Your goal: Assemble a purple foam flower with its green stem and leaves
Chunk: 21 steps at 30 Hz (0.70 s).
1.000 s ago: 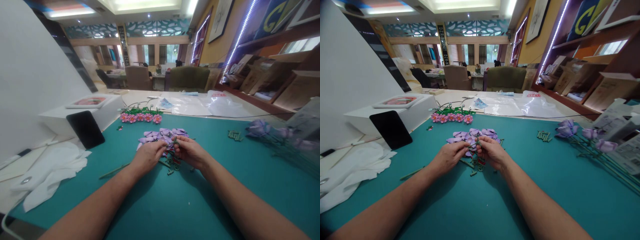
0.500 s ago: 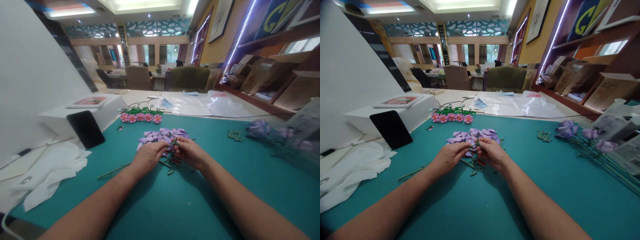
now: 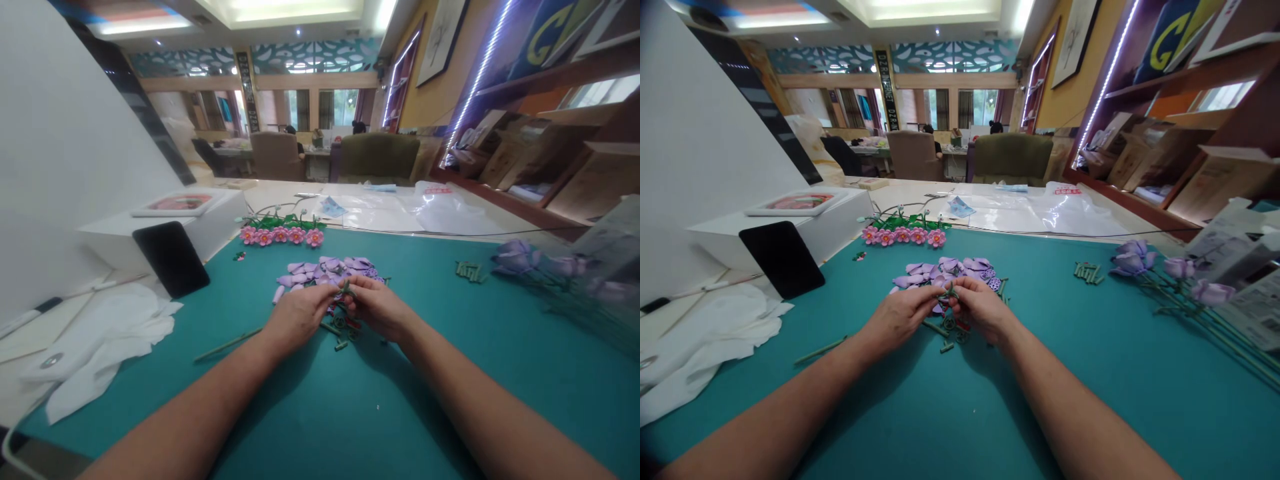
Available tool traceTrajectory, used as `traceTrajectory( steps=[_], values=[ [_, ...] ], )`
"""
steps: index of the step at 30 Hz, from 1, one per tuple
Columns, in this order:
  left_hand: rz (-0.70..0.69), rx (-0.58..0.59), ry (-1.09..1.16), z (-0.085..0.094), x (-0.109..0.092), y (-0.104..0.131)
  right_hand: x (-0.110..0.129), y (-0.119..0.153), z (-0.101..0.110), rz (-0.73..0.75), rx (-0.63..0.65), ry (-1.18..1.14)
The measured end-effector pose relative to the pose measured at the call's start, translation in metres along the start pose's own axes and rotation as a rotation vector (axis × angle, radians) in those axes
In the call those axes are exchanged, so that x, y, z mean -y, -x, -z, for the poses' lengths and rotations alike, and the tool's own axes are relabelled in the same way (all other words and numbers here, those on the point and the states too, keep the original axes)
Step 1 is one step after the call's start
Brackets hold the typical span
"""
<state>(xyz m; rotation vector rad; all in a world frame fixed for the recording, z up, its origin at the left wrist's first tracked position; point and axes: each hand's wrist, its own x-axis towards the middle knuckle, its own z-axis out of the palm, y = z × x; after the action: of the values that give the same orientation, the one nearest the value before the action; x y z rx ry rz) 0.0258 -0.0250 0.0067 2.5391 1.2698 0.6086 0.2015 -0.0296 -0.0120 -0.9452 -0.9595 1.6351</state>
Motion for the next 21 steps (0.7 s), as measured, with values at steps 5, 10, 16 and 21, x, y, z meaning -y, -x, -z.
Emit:
traceTrajectory(
  steps=[5, 10, 16, 21],
  values=[
    [0.003, -0.02, 0.026, 0.001, 0.002, -0.001, 0.006, 0.001, -0.002, 0.021, -0.126, 0.164],
    [0.028, -0.037, 0.029, 0.003, 0.004, -0.002, 0.013, 0.001, 0.0, 0.138, -0.257, 0.37],
    [0.018, -0.051, 0.014, 0.002, 0.004, -0.002, 0.014, 0.005, -0.002, 0.223, -0.184, 0.475],
    [-0.01, -0.033, 0.015, 0.001, 0.005, -0.002, 0.013, 0.005, -0.001, 0.246, -0.15, 0.495]
  ],
)
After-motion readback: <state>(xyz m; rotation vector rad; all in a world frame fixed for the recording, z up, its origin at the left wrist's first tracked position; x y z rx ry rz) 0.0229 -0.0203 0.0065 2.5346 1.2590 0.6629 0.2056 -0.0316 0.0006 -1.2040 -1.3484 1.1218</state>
